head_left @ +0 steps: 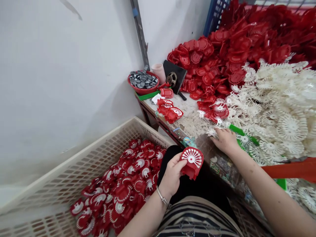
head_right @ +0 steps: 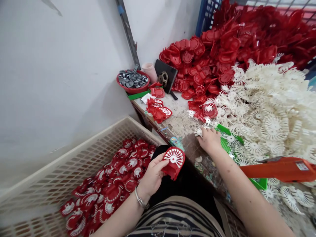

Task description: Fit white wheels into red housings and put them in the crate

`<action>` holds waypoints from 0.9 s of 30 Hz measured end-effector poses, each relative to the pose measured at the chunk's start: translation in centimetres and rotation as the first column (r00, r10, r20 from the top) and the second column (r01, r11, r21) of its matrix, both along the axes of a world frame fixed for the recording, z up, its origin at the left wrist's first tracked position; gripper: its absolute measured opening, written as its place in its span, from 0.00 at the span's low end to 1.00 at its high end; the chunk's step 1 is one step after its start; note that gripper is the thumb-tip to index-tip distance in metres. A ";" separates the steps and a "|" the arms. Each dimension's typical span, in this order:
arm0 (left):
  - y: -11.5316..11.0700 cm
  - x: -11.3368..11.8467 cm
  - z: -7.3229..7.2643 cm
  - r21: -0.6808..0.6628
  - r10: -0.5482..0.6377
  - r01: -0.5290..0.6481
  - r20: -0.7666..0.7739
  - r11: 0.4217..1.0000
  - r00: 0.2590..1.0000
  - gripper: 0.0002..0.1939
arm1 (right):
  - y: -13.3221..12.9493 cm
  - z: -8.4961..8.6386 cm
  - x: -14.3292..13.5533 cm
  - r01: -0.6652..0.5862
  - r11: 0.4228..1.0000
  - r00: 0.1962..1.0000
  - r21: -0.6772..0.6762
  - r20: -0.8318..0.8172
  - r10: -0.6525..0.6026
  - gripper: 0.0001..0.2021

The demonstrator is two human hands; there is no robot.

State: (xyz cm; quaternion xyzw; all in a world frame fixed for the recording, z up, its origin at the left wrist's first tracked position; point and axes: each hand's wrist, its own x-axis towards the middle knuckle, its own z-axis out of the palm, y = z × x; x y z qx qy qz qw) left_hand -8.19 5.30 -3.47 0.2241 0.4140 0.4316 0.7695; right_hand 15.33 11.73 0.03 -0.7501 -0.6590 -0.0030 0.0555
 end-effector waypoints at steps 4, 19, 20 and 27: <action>0.1 -0.3 -0.3 -0.007 -0.002 0.002 -0.008 1.000 1.000 0.21 | -0.1 -0.9 0.2 0.023 0.999 0.994 -0.039 0.110 -0.019 0.15; 0.3 0.2 -1.4 0.234 0.019 0.012 -0.127 0.972 0.992 0.21 | -2.2 1.2 -2.0 -0.102 0.982 0.973 0.159 -0.188 0.131 0.13; 0.3 0.4 -1.4 0.279 0.040 0.012 -0.180 0.960 0.983 0.20 | -3.1 1.0 -3.1 -0.158 0.970 0.954 0.185 -0.226 0.199 0.13; -0.1 1.2 -1.9 0.407 0.069 0.102 -0.384 0.908 0.921 0.19 | -7.2 -2.5 -8.5 -0.354 0.921 0.860 0.164 -0.330 0.390 0.23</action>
